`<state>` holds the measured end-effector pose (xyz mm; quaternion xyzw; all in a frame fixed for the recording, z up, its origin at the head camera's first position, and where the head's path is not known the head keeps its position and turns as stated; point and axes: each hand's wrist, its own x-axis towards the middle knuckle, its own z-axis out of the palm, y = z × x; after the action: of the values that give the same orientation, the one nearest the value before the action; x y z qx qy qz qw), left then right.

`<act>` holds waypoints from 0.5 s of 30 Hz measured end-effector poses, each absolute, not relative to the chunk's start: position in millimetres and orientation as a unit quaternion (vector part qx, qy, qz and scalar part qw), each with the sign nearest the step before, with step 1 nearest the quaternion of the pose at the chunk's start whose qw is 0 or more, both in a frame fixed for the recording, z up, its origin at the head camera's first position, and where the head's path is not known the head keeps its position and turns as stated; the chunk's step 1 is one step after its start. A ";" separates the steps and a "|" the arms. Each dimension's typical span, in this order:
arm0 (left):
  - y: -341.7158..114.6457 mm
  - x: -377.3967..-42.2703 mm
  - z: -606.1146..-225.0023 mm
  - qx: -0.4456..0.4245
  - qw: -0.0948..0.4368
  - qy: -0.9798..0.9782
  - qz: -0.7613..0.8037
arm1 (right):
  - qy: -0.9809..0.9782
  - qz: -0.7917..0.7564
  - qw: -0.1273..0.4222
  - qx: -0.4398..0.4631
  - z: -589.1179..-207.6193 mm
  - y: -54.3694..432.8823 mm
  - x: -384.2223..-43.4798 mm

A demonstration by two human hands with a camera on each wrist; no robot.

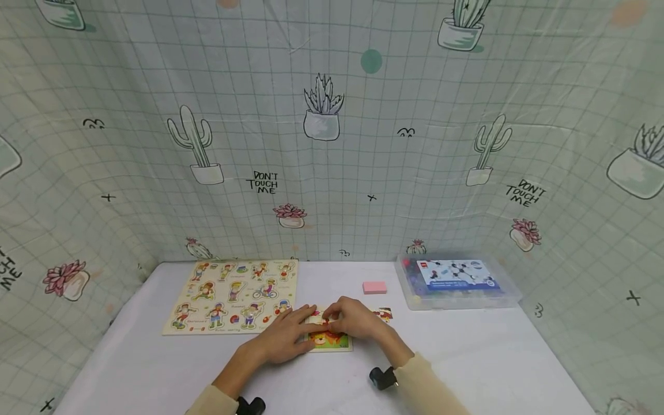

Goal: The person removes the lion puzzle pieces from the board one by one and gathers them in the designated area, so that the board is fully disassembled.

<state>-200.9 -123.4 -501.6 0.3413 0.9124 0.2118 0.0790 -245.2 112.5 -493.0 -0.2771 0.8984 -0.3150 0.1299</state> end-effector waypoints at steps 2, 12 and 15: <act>-123.9 -201.0 -501.6 0.341 0.082 0.911 0.216 | 0.898 -0.315 0.132 -0.276 -493.2 110.7 -244.9; -131.0 -204.2 -499.2 0.371 0.095 0.887 0.260 | 0.898 -0.317 0.148 -0.266 -494.2 106.7 -242.7; -131.3 -204.9 -499.4 0.368 0.099 0.886 0.264 | 0.896 -0.325 0.152 -0.262 -493.6 106.1 -242.8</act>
<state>-204.9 -131.3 -499.4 0.3678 0.8862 0.2640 0.0988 -242.8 106.1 -493.6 -0.2619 0.8959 -0.3248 0.1523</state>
